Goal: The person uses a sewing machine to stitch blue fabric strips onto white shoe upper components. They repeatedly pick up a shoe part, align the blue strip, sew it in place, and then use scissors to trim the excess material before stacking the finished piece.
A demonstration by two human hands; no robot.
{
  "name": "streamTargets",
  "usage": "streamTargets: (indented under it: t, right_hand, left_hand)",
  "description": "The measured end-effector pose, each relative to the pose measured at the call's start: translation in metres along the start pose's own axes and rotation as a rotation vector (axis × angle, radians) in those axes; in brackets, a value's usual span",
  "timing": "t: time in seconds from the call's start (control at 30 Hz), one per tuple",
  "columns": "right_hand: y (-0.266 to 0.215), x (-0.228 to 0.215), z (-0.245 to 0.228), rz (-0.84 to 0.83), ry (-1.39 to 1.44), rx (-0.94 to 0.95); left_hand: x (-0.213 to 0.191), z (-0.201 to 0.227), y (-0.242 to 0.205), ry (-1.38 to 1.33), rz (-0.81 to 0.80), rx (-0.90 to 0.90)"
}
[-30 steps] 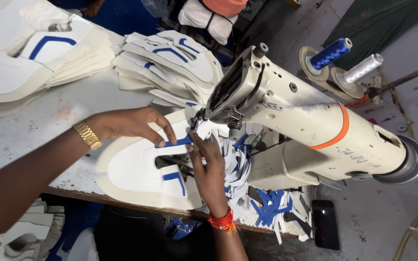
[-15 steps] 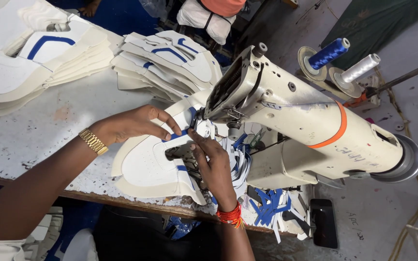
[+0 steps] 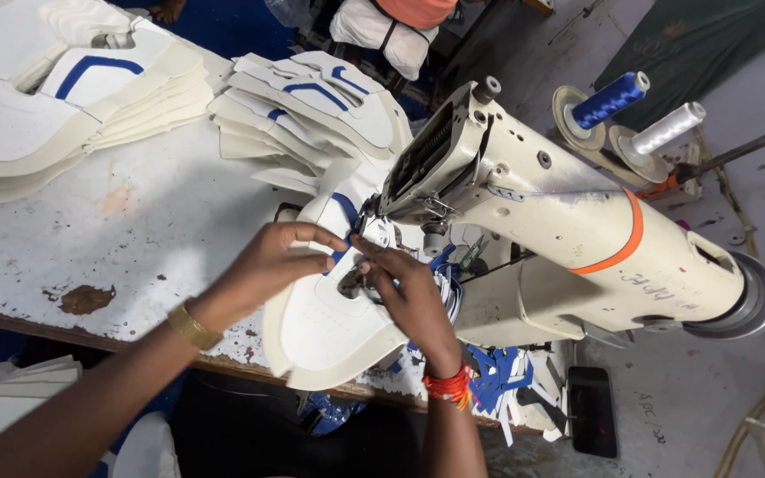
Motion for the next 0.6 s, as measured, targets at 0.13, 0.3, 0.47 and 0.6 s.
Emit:
streamTargets:
  t: [0.13, 0.3, 0.47, 0.6]
  right_hand:
    - [0.009, -0.006, 0.019, -0.037, 0.054, -0.107]
    - [0.012, -0.005, 0.033, -0.162, 0.164, -0.024]
    - [-0.026, -0.007, 0.125, 0.104, 0.504, 0.11]
    - [-0.064, -0.022, 0.131, 0.25, 0.681, 0.196]
  left_hand:
    - [0.02, -0.009, -0.015, 0.054, 0.137, -0.026]
    - [0.026, -0.013, -0.023, -0.039, 0.274, 0.144]
    - [0.024, -0.014, -0.021, -0.076, 0.292, 0.073]
    - [0.024, -0.012, -0.021, -0.051, 0.285, 0.086]
Point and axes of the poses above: each hand's wrist, its own y-axis towards the middle knuckle, its own x-axis out of the palm, z = x × y, the point moved 8 cm from there along y, towards the middle knuckle, and after that the axes turned 8 degrees about x, right-handed, at the moved point
